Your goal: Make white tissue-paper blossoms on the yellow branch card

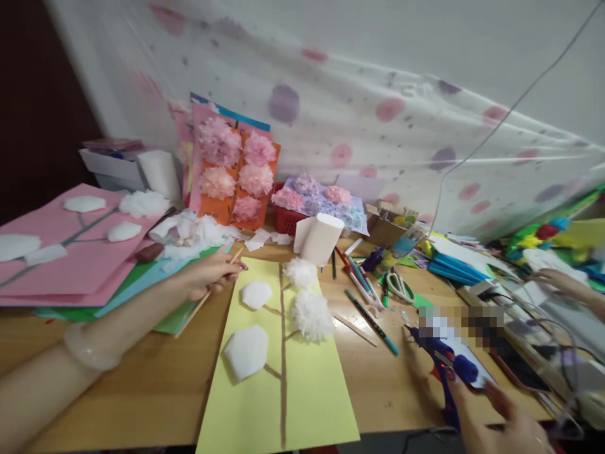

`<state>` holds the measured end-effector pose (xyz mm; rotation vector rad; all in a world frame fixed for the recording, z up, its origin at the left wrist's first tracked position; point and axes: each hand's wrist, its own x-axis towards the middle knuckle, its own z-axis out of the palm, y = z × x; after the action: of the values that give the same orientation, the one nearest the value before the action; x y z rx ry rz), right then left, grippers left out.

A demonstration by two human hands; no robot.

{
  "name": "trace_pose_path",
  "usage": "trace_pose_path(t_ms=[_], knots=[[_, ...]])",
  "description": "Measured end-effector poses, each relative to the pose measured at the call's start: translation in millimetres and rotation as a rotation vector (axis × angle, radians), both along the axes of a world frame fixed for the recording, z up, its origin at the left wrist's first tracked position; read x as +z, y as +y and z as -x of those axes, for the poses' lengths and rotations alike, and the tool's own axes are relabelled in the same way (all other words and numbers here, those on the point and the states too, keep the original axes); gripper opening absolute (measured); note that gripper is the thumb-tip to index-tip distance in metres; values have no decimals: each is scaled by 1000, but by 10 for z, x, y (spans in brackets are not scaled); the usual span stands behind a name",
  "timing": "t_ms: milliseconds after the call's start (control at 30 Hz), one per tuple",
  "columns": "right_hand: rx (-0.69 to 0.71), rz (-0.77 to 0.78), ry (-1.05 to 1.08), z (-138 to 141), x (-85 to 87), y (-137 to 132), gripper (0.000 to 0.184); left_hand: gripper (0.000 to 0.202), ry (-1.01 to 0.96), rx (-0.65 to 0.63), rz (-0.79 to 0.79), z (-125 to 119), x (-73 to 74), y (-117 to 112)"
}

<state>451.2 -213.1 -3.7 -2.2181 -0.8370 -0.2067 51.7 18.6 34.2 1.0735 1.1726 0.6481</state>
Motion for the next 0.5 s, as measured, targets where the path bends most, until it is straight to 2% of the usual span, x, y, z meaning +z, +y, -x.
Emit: trace_pose_path(t_ms=[67, 167, 267, 400, 500], knots=[[38, 175, 13, -89, 1, 121, 53, 14, 57, -36, -7, -37, -135, -6], [100, 262, -1, -106, 22, 263, 45, 22, 85, -105, 2, -102, -229, -53], [126, 207, 0, -79, 87, 290, 38, 27, 75, -151, -2, -107, -238, -94], [117, 15, 224, 77, 271, 254, 39, 31, 48, -195, -47, -69, -253, -110], [358, -110, 396, 272, 490, 316, 42, 27, -14, -177, -8, -49, -296, -89]])
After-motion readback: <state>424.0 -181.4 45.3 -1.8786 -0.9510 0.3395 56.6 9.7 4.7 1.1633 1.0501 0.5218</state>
